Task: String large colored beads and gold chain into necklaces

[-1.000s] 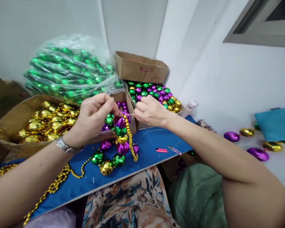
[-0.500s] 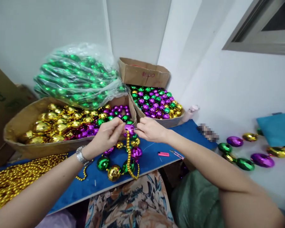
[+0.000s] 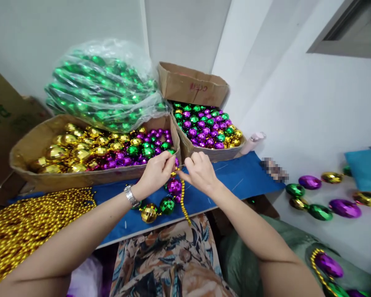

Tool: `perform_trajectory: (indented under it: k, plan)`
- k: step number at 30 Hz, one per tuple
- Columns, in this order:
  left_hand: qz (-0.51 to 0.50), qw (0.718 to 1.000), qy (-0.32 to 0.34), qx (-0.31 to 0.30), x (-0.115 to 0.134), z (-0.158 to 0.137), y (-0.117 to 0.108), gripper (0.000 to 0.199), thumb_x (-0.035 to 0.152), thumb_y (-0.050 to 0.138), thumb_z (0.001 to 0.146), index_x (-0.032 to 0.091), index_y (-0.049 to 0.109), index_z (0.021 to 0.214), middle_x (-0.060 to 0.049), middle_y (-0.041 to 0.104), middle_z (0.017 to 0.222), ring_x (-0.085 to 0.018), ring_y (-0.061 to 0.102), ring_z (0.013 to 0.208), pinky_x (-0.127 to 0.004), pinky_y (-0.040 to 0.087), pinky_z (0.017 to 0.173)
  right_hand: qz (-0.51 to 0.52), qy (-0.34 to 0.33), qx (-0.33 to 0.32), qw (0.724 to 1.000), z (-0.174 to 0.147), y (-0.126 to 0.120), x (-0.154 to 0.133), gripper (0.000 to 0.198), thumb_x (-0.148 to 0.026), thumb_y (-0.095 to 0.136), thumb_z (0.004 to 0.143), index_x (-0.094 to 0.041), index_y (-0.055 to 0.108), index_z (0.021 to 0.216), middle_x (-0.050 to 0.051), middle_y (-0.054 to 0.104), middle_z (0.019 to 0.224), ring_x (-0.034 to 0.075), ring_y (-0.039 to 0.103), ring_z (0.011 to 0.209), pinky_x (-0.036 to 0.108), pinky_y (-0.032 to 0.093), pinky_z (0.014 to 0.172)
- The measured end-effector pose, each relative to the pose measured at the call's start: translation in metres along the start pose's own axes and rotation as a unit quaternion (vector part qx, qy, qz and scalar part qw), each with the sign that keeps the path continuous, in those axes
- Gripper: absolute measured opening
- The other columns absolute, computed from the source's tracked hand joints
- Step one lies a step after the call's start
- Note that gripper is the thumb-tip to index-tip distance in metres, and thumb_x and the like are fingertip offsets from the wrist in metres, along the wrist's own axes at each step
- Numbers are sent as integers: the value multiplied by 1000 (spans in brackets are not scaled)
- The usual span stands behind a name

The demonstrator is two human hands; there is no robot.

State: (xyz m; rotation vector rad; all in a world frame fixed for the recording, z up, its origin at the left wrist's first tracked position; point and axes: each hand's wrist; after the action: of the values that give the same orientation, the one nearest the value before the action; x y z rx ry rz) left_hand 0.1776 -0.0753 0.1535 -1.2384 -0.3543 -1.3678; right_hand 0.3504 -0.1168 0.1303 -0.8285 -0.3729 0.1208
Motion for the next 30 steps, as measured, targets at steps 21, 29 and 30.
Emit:
perform_trajectory:
  k: [21,29,30]
  plan:
    - [-466,866,-162,81,-6,-11,9,23,34,66,80,16,55,72,0,59,69,-14,61,68,-35,56,71,495,285,-124,811,-34,27,-19,31,-46,51,91,-19,59,103,-7,45,55,10,44,48,21,30,49]
    - [-192,972,-126,-39,-21,-8,4,27,41,56,87,17,58,74,2,55,57,-9,48,51,-20,37,49,12,4,106,994,-27,32,-11,13,-20,47,97,-18,58,90,0,48,58,16,45,60,32,28,61]
    - [-160,979,-111,-62,-22,-6,3,28,41,55,87,17,58,72,2,54,56,-9,47,51,-20,36,48,-15,-21,129,991,-24,32,-10,12,-18,48,96,-18,58,90,-1,45,57,15,43,59,32,27,60]
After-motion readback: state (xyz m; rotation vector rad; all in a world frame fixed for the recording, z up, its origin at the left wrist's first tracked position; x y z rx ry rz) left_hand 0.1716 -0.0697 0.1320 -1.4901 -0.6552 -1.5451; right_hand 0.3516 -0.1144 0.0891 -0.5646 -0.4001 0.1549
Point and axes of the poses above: each hand's wrist, its own z-axis towards the middle knuckle, its own y-axis out of the palm, x = y × z
